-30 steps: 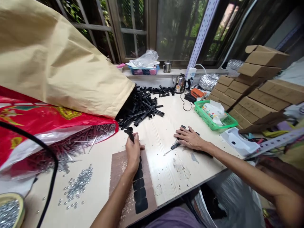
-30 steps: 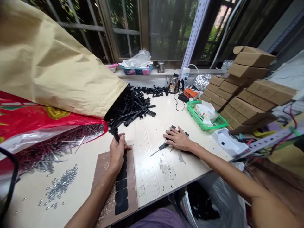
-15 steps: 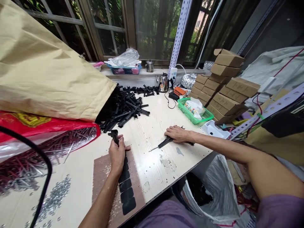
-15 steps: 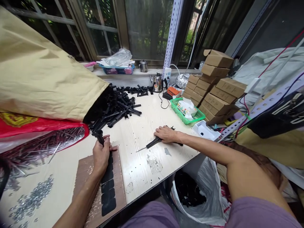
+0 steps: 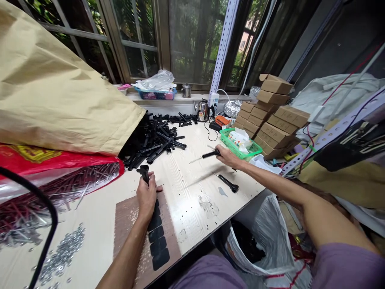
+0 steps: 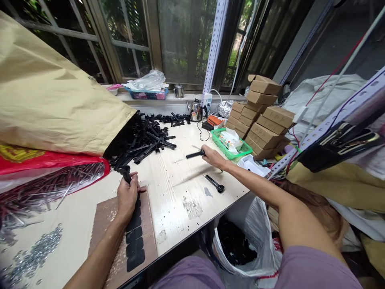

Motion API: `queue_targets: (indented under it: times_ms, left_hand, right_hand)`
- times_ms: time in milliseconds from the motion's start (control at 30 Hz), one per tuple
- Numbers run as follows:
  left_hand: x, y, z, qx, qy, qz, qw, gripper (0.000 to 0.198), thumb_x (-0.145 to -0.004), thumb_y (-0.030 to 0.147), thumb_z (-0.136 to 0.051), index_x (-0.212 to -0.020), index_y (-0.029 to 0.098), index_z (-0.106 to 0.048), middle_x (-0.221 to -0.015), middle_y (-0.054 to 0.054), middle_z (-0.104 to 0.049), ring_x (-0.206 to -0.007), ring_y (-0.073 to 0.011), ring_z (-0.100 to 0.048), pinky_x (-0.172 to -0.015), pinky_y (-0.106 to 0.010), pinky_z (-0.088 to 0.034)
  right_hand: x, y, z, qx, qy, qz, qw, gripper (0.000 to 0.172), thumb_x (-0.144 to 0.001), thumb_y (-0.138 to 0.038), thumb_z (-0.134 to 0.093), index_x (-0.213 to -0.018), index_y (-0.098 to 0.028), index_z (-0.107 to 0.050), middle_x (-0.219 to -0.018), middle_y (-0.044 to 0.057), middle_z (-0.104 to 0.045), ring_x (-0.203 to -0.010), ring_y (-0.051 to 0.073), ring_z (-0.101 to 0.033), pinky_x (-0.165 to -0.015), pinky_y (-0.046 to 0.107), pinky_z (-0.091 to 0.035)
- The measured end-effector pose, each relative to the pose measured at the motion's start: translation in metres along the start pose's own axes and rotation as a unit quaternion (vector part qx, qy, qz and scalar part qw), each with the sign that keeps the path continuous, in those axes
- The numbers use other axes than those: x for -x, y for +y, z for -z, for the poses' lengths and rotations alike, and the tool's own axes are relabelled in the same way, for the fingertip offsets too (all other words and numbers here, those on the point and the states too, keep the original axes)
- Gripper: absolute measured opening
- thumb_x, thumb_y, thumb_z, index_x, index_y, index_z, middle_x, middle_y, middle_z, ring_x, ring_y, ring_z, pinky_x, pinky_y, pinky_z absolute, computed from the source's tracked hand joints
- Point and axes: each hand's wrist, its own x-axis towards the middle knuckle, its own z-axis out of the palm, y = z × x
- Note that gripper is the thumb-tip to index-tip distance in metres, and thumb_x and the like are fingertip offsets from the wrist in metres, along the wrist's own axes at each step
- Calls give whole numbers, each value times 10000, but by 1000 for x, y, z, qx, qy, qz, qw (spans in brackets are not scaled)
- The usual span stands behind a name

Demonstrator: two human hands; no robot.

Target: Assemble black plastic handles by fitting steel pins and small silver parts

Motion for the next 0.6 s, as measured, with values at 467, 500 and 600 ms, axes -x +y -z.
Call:
queue_targets:
  times_ms: [467, 500, 600]
  left_hand:
    - [-2, -2, -5, -35, -9, -23, 999, 351, -852, 400, -452, -1111, 178, -529, -620, 62, -436, -518, -141, -590, -538, -257, -485]
    - [-2, -2, -5, -36, -7, -24, 999, 347, -851, 398, -455, -1109, 179, -533, -615, 62, -439, -515, -145, -592, -537, -260, -485]
    - [-3, -1, -5, -35, -3, -20, 999, 338, -847, 390, -458, -1100, 182, -541, -606, 60, -443, -512, -161, -608, -525, -264, -480]
  right_hand:
    - [236, -11, 17, -211, 27, -310, 927, 432, -670, -412, -611, -1010, -170, -499, -925, 64, -598, -853, 208, -601, -770, 366, -487]
    - [244, -8, 19, -171, -6, -298, 939, 485, -646, -414, -644, -1040, -160, -523, -992, 90, -597, -910, 228, -594, -805, 379, -478]
    - [235, -6, 28, -74, -27, -258, 963, 501, -694, -428, -647, -1103, -154, -555, -1072, 113, -579, -926, 230, -588, -821, 372, -464]
